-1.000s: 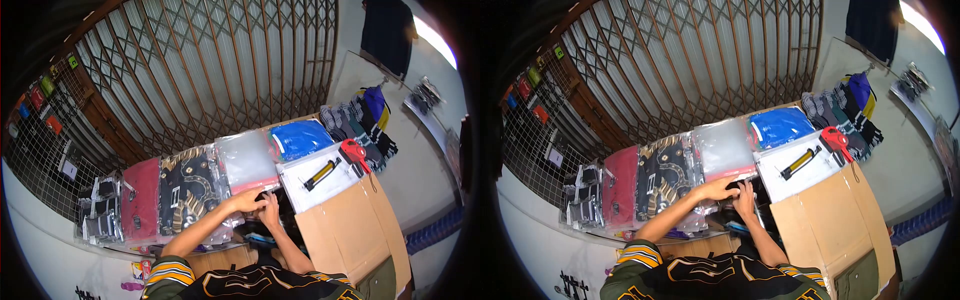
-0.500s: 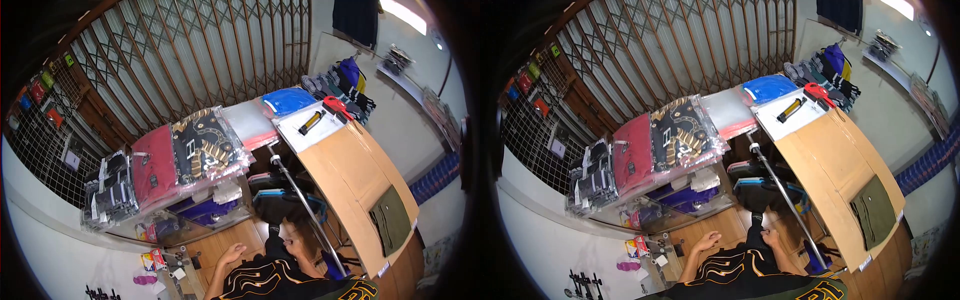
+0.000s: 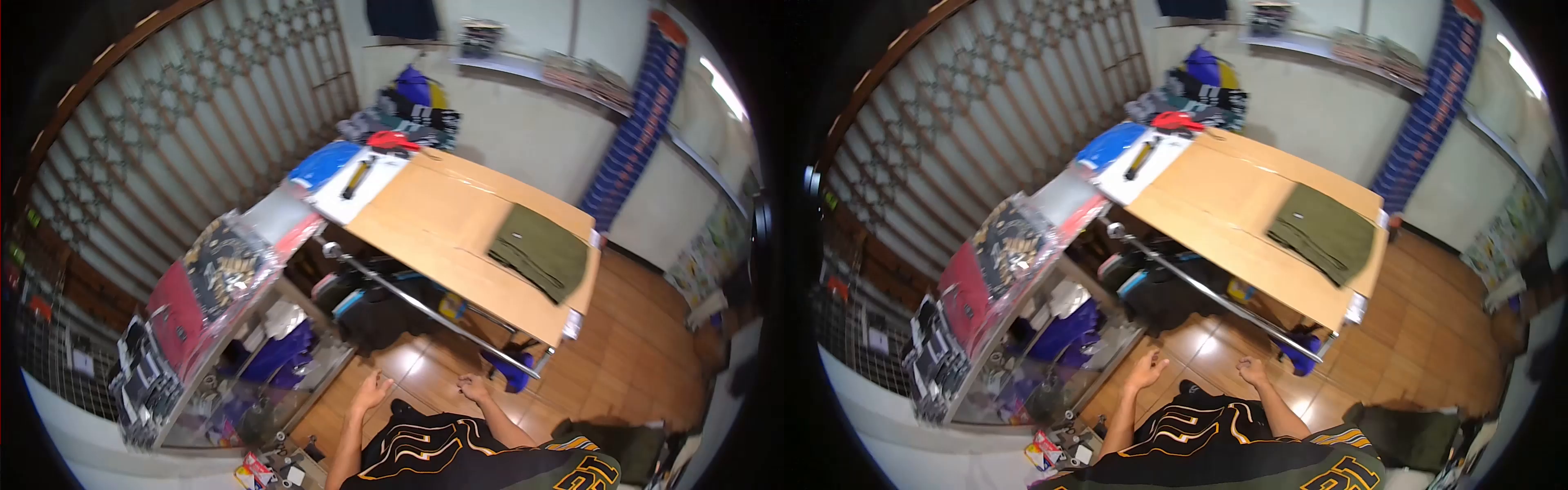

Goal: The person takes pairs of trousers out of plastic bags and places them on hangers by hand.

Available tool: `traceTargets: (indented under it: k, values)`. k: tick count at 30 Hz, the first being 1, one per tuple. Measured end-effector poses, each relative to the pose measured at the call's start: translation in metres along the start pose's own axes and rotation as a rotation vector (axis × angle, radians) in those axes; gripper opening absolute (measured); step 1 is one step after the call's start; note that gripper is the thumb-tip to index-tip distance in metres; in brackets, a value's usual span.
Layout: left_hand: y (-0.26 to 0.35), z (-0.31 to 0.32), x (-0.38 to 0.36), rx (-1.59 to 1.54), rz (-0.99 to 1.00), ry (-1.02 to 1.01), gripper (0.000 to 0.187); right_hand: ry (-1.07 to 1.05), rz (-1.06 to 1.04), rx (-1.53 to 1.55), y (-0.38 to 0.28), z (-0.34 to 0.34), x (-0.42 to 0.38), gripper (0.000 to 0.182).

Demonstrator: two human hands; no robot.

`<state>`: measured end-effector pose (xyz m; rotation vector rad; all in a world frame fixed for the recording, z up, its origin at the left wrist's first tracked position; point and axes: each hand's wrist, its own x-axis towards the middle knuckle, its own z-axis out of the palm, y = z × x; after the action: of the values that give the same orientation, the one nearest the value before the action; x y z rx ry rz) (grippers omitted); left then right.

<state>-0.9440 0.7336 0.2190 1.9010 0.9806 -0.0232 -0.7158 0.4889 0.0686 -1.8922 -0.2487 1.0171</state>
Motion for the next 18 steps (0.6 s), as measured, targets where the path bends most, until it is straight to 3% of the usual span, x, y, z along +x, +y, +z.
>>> traceTargets:
  k: [5, 8, 13, 15, 18]
  values:
    - [0.116, 0.077, -0.001, 0.122, 0.247, -0.124, 0.061, 0.11, 0.08, 0.088, 0.071, -0.097, -0.08, 0.03]
    - [0.18, 0.143, -0.019, 0.014, 0.438, -0.177, 0.051, 0.251, 0.233, 0.102, 0.123, -0.171, -0.149, 0.032]
    - [0.261, 0.251, -0.062, -0.121, 0.519, -0.388, 0.047, 0.532, 0.346, -0.062, 0.242, -0.279, -0.228, 0.032]
    - [0.283, 0.284, -0.066, -0.128, 0.577, -0.48, 0.046, 0.65, 0.389, -0.038, 0.26, -0.313, -0.252, 0.032]
    - [0.317, 0.313, -0.067, -0.126, 0.621, -0.464, 0.043, 0.722, 0.375, 0.018, 0.254, -0.346, -0.268, 0.03]
